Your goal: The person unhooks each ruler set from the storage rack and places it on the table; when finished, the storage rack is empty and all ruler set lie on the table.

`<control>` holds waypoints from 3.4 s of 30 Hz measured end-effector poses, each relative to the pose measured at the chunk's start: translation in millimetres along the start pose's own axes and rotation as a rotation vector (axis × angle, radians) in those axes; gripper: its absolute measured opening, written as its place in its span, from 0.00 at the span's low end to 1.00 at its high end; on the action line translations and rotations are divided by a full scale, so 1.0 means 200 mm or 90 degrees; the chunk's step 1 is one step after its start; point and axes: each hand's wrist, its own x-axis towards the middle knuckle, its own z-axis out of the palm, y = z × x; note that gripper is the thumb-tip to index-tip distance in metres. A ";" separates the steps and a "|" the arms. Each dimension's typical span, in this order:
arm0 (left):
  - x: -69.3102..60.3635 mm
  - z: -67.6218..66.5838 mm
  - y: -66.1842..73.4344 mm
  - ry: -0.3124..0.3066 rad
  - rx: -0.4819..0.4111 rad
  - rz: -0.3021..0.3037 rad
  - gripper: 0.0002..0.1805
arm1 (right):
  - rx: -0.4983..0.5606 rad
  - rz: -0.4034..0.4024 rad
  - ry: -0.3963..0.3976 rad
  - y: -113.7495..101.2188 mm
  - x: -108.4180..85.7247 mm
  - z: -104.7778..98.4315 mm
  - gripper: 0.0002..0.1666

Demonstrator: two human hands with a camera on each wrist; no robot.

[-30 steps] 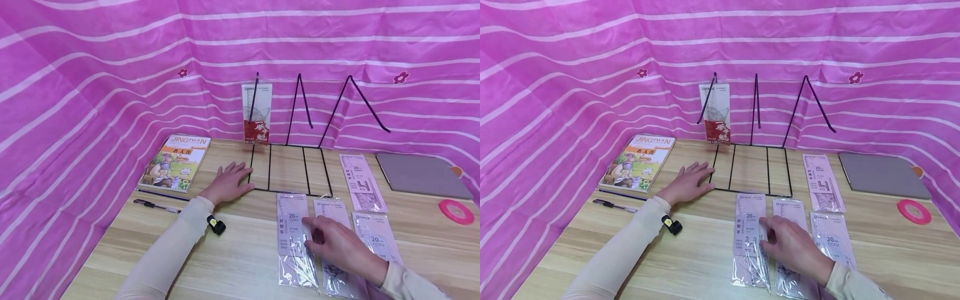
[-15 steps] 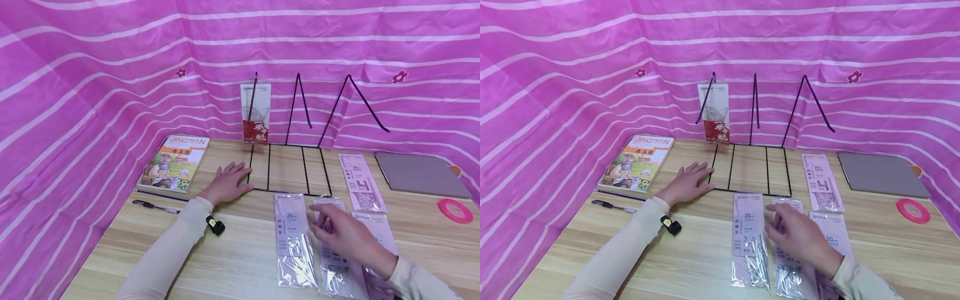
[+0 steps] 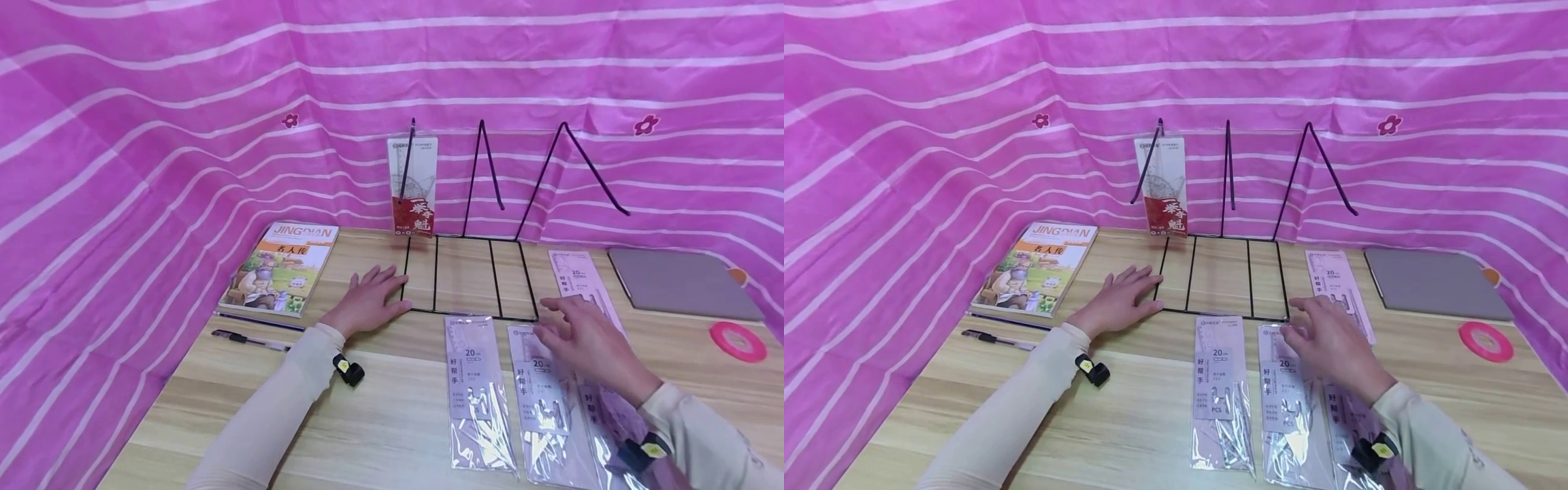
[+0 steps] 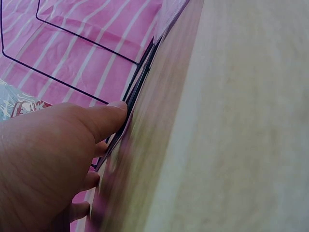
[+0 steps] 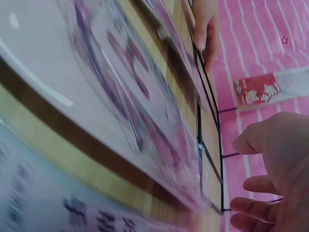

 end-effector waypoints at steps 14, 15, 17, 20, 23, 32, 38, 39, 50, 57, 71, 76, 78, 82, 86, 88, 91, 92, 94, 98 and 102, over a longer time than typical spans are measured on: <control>0.01 0.00 0.00 0.002 -0.004 -0.001 0.39 | 0.027 -0.026 -0.058 0.10 0.17 0.06 0.41; 0.01 0.00 -0.01 0.002 -0.004 0.000 0.39 | 0.023 -0.025 -0.068 0.10 0.18 0.06 0.42; 0.01 0.01 -0.01 0.001 -0.005 -0.001 0.39 | 0.016 -0.020 -0.083 0.10 0.19 0.08 0.44; 0.01 0.01 0.00 -0.001 -0.007 -0.001 0.39 | -0.003 -0.010 -0.089 0.10 0.21 0.09 0.44; 0.01 0.00 0.00 -0.002 -0.007 -0.003 0.39 | -0.017 0.001 -0.090 0.11 0.23 0.10 0.45; 0.01 0.01 0.00 0.002 -0.001 -0.003 0.39 | -0.022 0.012 -0.108 0.13 0.24 0.11 0.50; 0.00 0.00 0.00 0.000 -0.002 -0.003 0.39 | -0.015 0.011 -0.110 0.13 0.24 0.12 0.50; 0.00 0.00 0.00 0.000 -0.002 -0.003 0.39 | -0.015 0.009 -0.108 0.13 0.24 0.12 0.50; 0.00 0.00 0.00 0.008 -0.008 -0.005 0.39 | 0.001 0.023 -0.106 0.13 0.24 0.12 0.52; 0.00 -0.02 0.00 0.021 -0.031 0.007 0.39 | -0.005 0.022 -0.103 0.14 0.23 0.13 0.52; 0.01 -0.12 0.02 0.132 -0.048 0.050 0.39 | -0.001 0.014 -0.105 0.15 0.24 0.13 0.55; 0.04 -0.18 0.03 0.172 -0.061 0.054 0.35 | -0.002 0.019 -0.108 0.15 0.24 0.12 0.55; 0.06 -0.21 0.04 0.183 -0.065 0.054 0.33 | -0.004 0.019 -0.105 0.15 0.24 0.12 0.55; 0.12 -0.28 0.07 0.197 -0.089 0.055 0.32 | -0.011 0.011 -0.097 0.15 0.24 0.12 0.53; 0.18 -0.34 0.10 0.205 -0.152 0.034 0.35 | -0.006 0.006 -0.096 0.15 0.24 0.12 0.52; 0.21 -0.36 0.11 0.206 -0.187 0.018 0.35 | -0.003 0.009 -0.098 0.15 0.24 0.12 0.53; 0.24 -0.37 0.10 0.208 -0.231 0.001 0.34 | -0.005 0.017 -0.101 0.15 0.24 0.12 0.54; 0.25 -0.37 0.09 0.209 -0.240 -0.002 0.34 | -0.007 0.019 -0.101 0.15 0.24 0.13 0.54; 0.26 -0.37 0.09 0.214 -0.255 -0.002 0.33 | -0.012 0.023 -0.103 0.14 0.24 0.13 0.54; 0.28 -0.37 0.09 0.234 -0.269 0.010 0.31 | -0.011 0.030 -0.108 0.14 0.24 0.13 0.54; 0.29 -0.37 0.10 0.254 -0.305 0.027 0.29 | -0.008 0.035 -0.111 0.14 0.25 0.12 0.55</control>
